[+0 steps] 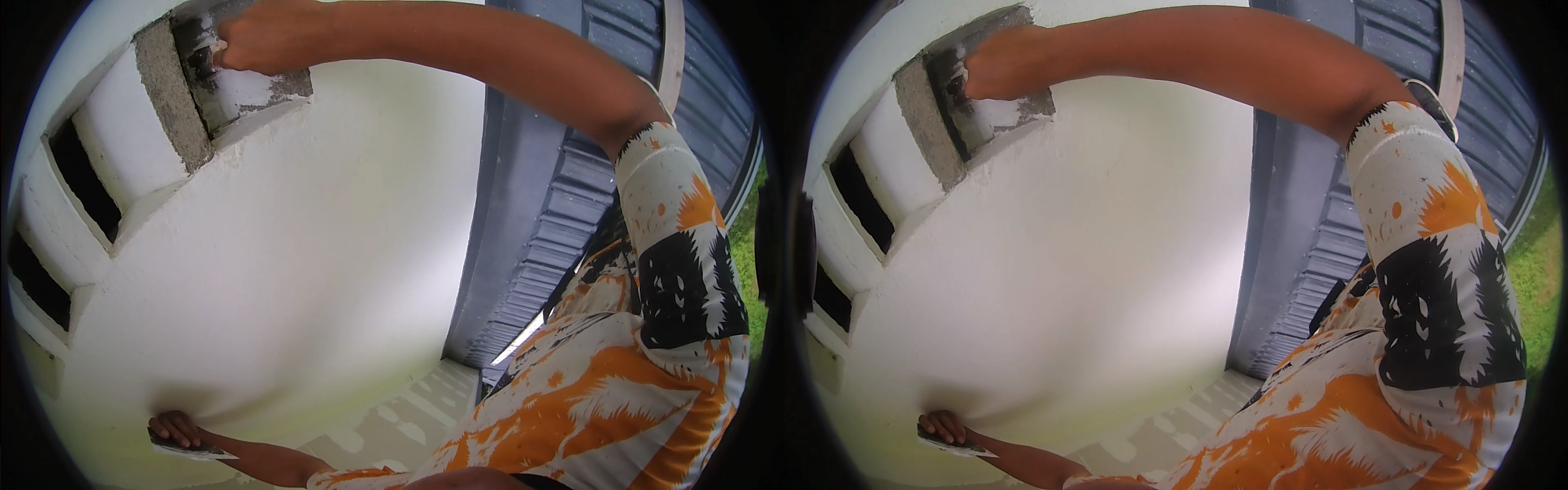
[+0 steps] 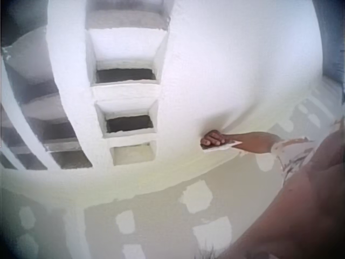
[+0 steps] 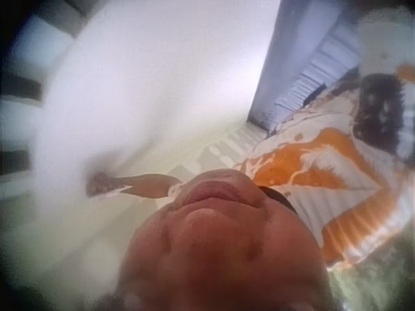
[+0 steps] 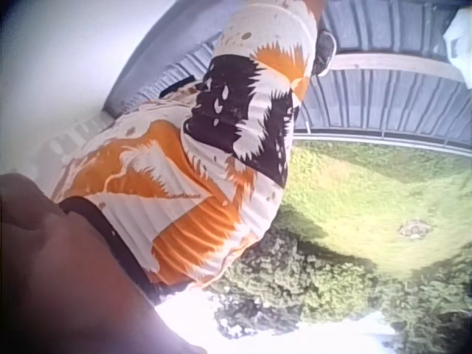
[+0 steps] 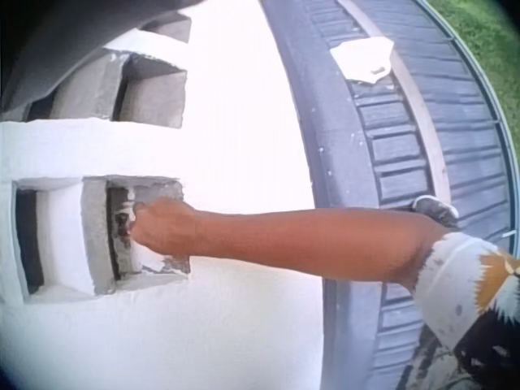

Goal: The person uses a trowel and a smaller tool to apply and smooth white plaster onto a white wall with rectangular cutouts. They repeatedly scoop plaster from the trowel and spread it into the recessed areas, smoothing the surface.

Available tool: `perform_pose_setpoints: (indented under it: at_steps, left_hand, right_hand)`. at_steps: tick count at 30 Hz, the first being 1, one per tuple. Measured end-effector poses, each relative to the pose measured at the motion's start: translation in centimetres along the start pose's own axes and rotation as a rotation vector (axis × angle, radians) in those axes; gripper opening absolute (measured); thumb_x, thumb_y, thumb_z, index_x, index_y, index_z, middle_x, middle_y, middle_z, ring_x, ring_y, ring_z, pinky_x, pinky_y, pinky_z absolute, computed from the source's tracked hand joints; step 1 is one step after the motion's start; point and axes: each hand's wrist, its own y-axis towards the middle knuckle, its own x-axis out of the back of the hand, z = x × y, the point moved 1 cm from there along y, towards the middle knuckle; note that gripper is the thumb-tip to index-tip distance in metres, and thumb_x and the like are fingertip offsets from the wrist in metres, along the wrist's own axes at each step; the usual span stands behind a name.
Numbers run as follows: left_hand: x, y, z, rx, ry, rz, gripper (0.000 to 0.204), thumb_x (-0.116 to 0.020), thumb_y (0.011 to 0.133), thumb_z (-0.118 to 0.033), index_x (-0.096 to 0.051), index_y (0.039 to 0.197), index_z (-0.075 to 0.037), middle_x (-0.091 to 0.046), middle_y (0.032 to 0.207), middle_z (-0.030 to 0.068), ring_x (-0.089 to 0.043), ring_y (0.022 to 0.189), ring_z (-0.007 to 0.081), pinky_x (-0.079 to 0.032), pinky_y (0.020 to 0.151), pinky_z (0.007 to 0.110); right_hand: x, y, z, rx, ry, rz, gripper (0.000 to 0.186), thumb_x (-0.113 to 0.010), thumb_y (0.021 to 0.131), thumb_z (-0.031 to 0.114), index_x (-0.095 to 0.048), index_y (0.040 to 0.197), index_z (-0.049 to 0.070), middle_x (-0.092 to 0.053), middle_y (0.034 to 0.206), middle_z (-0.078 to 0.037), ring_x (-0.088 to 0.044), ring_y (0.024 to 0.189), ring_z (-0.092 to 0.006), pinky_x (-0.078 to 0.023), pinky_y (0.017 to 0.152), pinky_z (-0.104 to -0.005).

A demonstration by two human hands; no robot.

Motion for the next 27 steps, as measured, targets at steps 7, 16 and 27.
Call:
perform_pose_setpoints:
  at_steps: [7,16,27]
  left_hand:
    - [1.0,-1.7,-0.5,0.025,0.056,0.034,0.028,-0.042,0.105,-0.022,-0.047,0.107,0.006,-0.065,0.068,0.0261,-0.067,0.054,0.0395,-0.053,0.043,0.046]
    - [0.9,-1.4,-0.2,0.003,0.042,0.016,0.029,-0.043,0.105,-0.022,-0.048,0.108,0.006,-0.065,0.068,0.0256,-0.067,0.054,0.0387,-0.053,0.044,0.046]
    - [0.1,-2.0,0.6,-0.067,0.071,-0.068,0.026,-0.054,0.100,-0.017,-0.050,0.106,0.007,-0.058,0.065,0.0205,-0.059,0.047,0.0311,-0.050,0.037,0.039]
  right_hand:
    - [1.3,0.4,1.2,0.009,0.004,-0.078,0.009,-0.059,0.085,0.007,-0.065,0.079,0.004,-0.064,0.073,-0.015,-0.070,0.075,-0.0318,-0.056,0.056,-0.0453]
    - [2.0,0.9,1.5,0.023,-0.111,-0.022,0.005,-0.062,0.081,0.003,-0.065,0.078,0.002,-0.066,0.071,-0.012,-0.070,0.072,-0.0297,-0.057,0.055,-0.0437]
    - [1.3,0.0,1.3,0.013,0.025,-0.009,0.005,-0.061,0.082,0.003,-0.066,0.082,0.002,-0.063,0.068,-0.012,-0.069,0.071,-0.0319,-0.057,0.057,-0.0450]
